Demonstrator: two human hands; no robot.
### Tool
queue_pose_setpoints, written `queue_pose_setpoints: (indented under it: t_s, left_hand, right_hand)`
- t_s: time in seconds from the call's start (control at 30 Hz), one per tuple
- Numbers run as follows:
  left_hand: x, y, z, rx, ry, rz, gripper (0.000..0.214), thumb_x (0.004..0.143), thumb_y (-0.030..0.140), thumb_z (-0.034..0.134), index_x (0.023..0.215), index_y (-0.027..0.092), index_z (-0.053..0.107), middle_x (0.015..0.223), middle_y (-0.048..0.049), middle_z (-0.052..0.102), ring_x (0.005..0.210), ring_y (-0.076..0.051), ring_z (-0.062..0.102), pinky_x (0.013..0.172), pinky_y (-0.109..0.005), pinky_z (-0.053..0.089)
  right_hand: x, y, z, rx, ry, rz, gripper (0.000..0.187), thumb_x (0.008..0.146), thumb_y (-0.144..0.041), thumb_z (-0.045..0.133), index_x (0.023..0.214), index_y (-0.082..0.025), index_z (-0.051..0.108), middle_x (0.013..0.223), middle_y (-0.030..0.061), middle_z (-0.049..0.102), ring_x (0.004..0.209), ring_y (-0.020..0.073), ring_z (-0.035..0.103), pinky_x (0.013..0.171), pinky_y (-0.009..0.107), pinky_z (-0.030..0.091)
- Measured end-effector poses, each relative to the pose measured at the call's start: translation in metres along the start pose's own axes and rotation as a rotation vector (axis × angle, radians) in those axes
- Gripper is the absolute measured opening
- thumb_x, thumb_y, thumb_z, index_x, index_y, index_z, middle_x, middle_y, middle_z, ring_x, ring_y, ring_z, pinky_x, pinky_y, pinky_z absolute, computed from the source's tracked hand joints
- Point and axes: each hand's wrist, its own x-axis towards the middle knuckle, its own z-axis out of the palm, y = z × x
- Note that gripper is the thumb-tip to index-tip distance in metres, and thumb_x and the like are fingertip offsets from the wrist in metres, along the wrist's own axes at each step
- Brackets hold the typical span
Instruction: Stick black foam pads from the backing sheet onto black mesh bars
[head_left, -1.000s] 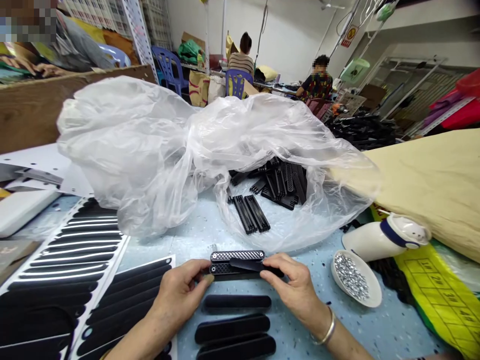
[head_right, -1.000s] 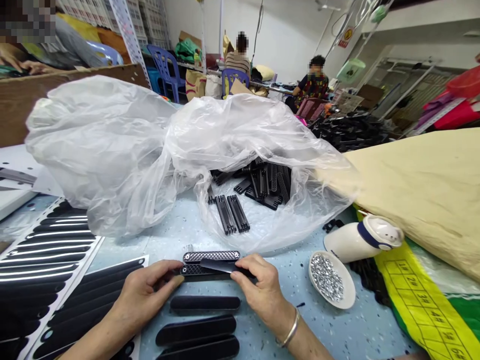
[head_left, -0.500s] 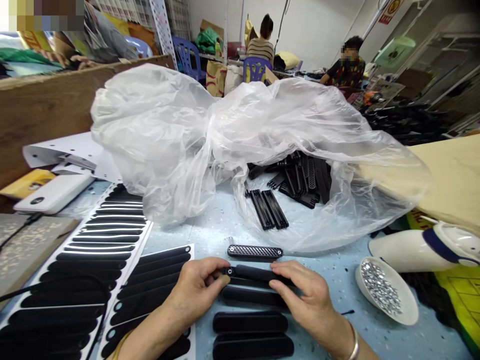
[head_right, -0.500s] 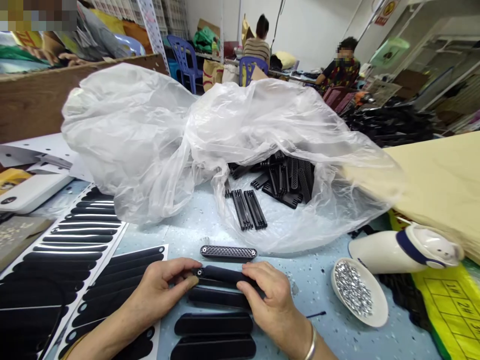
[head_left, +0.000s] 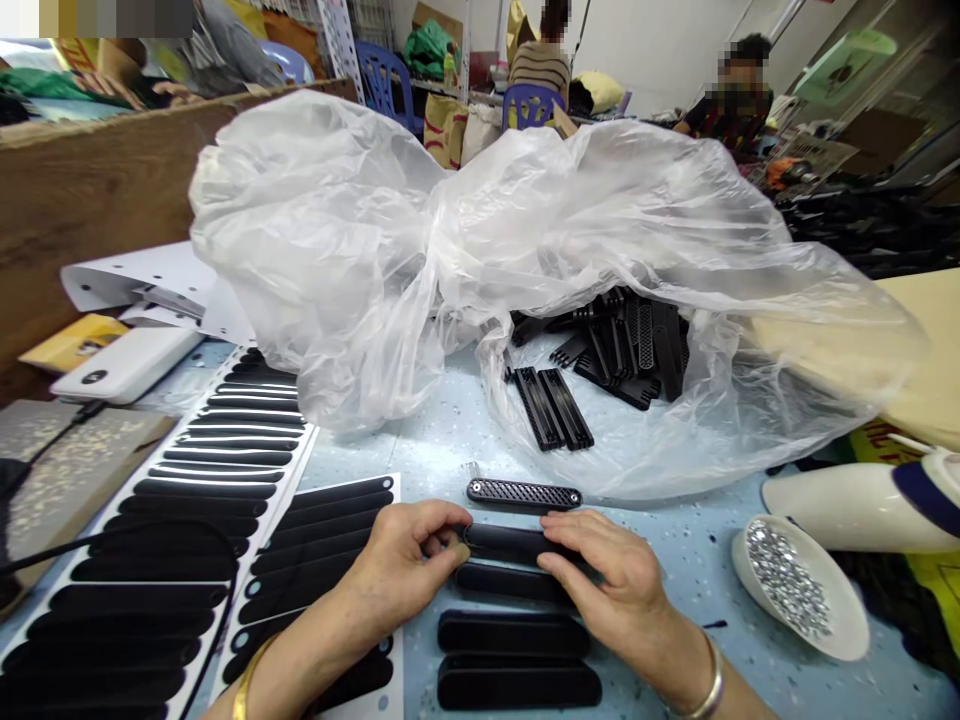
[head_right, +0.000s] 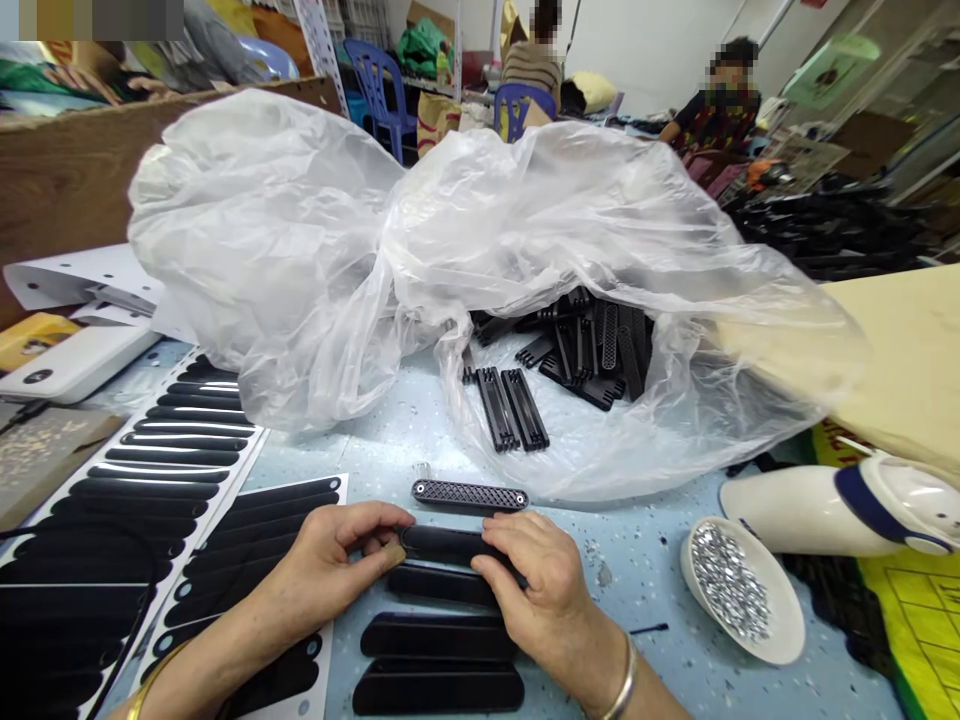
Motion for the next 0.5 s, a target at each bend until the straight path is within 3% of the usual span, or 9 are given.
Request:
queue_pose_setpoints:
  t_s: [0.5]
  left_hand:
    - [-0.0019, -0.0004, -0.0007, 0.003, -0.004, 0.008, 0.024, 0.076, 0.021, 0.057, 0.091, 0.016, 0.075, 0.067, -0.0006, 0.070, 0.058, -0.013, 0.060, 0.059, -0.025, 0.050]
  right_hand:
    - [0.0050, -0.0009, 0.0010, 0.013, -0.040, -0.009, 0.011, 0.086, -0.016, 0.066, 0.094, -0.016, 0.072, 0.086, 0.0089, 0.076, 0.080, 0.0237, 0.072, 0.070, 0.037, 0.060]
